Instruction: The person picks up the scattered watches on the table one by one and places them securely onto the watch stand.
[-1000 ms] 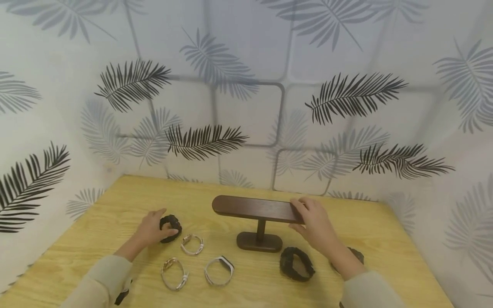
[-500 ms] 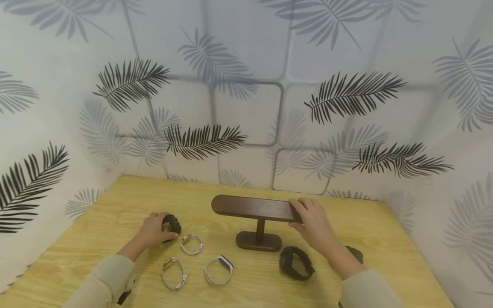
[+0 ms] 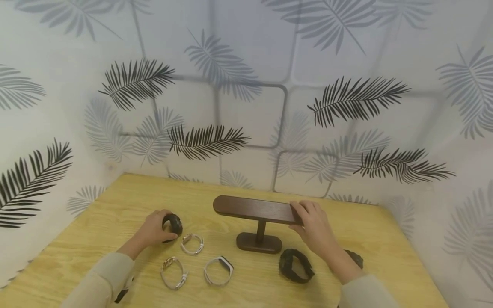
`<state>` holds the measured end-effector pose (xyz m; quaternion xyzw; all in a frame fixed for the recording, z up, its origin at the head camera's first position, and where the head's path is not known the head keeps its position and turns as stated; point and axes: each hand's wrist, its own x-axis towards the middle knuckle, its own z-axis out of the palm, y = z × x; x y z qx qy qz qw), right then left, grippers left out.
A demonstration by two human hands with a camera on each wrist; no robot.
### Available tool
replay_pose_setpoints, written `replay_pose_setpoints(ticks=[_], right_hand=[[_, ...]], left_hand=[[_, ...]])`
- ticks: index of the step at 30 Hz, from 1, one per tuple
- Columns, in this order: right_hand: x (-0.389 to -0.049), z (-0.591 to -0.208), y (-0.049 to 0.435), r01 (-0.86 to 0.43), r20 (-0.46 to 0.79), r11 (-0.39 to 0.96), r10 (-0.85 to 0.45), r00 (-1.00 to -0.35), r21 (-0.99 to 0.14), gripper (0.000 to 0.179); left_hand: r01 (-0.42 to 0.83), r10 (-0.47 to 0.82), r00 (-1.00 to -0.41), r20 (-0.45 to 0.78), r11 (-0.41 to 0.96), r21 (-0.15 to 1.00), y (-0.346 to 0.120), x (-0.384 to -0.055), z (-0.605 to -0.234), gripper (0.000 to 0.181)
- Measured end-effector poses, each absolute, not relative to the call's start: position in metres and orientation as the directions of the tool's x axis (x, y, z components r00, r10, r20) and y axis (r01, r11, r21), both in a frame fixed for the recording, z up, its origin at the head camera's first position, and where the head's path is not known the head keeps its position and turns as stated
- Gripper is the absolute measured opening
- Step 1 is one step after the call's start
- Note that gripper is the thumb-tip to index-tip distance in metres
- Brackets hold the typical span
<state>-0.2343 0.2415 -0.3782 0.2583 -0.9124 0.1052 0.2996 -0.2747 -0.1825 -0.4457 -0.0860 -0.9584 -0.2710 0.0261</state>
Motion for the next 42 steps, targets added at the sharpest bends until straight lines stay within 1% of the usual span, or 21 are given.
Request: replay_pose_setpoints(ticks=[7, 20, 25, 30, 42], right_hand=[[-0.235, -0.38, 0.243, -0.544, 0.617, 0.838, -0.409, -0.672, -0.037, 0.059], [-0.234, -0.381, 0.242, -0.537, 0.614, 0.843, -0.405, -0.678, -0.037, 0.059], [-0.234, -0.382, 0.242, -0.534, 0.615, 0.844, -0.4, -0.68, -0.041, 0.059], [-0.234, -0.382, 0.243, -0.534, 0.61, 0.844, -0.398, -0.685, -0.05, 0.059], [-0.234, -0.382, 0.242, -0.542, 0.636, 0.84, -0.403, -0.658, -0.029, 0.059]], left_hand=[[0.227, 0.161, -0.973, 0.163, 0.776, 0.589, -0.184, -0.276, -0.444, 0.067], [0.362, 0.229, -0.932, 0.28, 0.615, 0.701, -0.171, -0.28, -0.438, 0.065], [0.397, 0.242, -0.918, 0.315, 0.577, 0.714, -0.161, -0.279, -0.43, 0.066], [0.42, 0.257, -0.907, 0.333, 0.508, 0.752, -0.151, -0.277, -0.422, 0.068], [0.494, 0.313, -0.868, 0.386, 0.459, 0.738, -0.137, -0.273, -0.404, 0.067]])
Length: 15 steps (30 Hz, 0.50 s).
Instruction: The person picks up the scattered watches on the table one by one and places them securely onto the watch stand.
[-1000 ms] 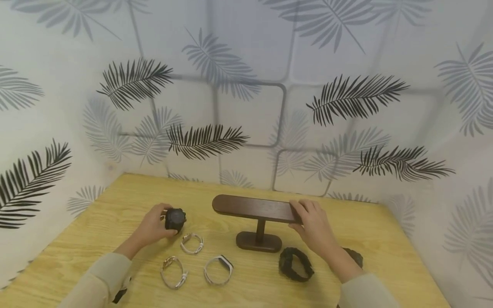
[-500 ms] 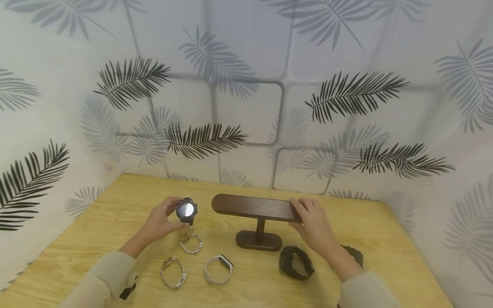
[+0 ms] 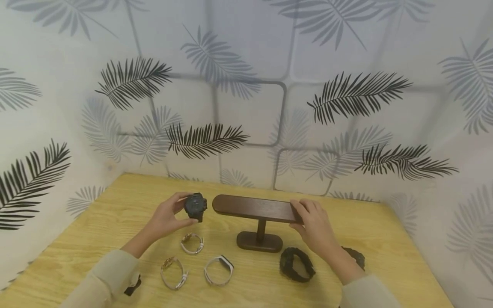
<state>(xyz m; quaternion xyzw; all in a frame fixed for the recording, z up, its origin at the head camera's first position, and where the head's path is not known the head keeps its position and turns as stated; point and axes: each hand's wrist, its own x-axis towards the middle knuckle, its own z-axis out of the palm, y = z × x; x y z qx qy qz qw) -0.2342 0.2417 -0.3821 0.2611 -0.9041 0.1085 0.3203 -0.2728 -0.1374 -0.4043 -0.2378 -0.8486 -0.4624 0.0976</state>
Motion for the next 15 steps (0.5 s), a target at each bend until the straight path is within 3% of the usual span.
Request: replay_pose_setpoints(ticks=[15], right_hand=[[-0.234, -0.383, 0.242, -0.556, 0.65, 0.831, -0.404, -0.643, -0.034, 0.059]], left_hand=[[0.55, 0.341, -0.83, 0.44, 0.378, 0.744, -0.113, -0.266, -0.387, 0.066]])
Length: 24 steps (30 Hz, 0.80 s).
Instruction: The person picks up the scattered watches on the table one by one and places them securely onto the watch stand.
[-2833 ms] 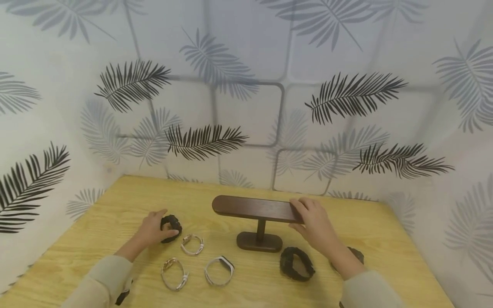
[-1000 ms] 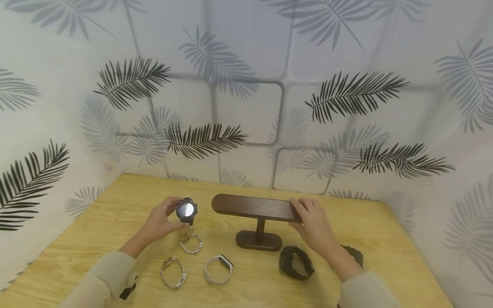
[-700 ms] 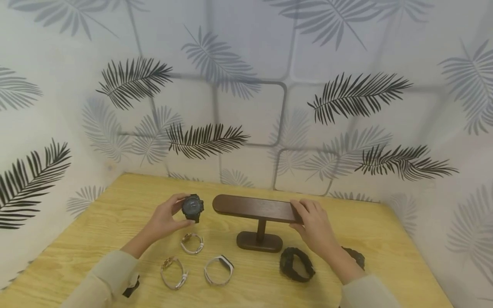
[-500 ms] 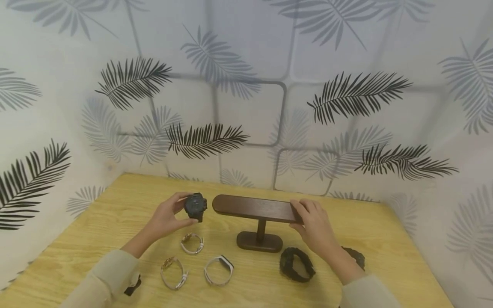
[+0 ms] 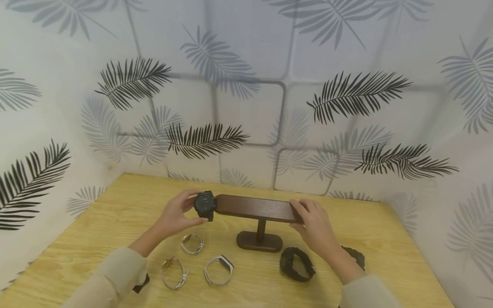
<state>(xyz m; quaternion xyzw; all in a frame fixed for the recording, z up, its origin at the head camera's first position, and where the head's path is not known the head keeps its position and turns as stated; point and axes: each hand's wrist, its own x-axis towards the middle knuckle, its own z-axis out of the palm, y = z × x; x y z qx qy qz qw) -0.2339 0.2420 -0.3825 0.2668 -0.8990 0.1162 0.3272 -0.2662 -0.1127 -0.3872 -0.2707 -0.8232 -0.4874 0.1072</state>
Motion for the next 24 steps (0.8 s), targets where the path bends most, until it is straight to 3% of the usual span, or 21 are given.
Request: replay_pose_setpoints(ticks=[17, 24], right_hand=[[-0.236, -0.384, 0.244, -0.561, 0.666, 0.828, -0.409, -0.623, -0.016, 0.06], [-0.237, -0.386, 0.245, -0.555, 0.66, 0.831, -0.406, -0.632, -0.02, 0.06]], left_hand=[[0.598, 0.445, -0.795, 0.411, 0.463, 0.655, -0.084, -0.274, -0.375, 0.068], [0.634, 0.485, -0.771, 0.413, 0.53, 0.563, -0.077, -0.276, -0.37, 0.066]])
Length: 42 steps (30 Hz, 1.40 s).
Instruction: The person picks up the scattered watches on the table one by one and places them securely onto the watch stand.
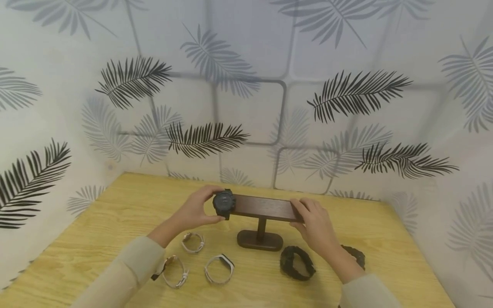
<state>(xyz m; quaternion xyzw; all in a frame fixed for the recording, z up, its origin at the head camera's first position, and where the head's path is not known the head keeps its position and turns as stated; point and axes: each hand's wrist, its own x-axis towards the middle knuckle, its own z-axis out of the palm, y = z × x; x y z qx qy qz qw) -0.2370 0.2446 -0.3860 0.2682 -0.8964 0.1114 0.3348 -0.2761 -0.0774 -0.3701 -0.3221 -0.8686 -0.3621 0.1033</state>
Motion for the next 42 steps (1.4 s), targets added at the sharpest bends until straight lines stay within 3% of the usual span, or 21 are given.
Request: replay_pose_setpoints(ticks=[30, 42], right_hand=[[-0.238, -0.386, 0.245, -0.552, 0.656, 0.833, -0.395, -0.644, -0.04, 0.059], [-0.237, -0.385, 0.244, -0.544, 0.647, 0.838, -0.391, -0.655, -0.043, 0.059]], left_hand=[[0.663, 0.545, -0.748, 0.377, 0.619, 0.421, -0.046, -0.276, -0.359, 0.068], [0.709, 0.602, -0.705, 0.375, 0.592, 0.382, -0.031, -0.277, -0.354, 0.067]])
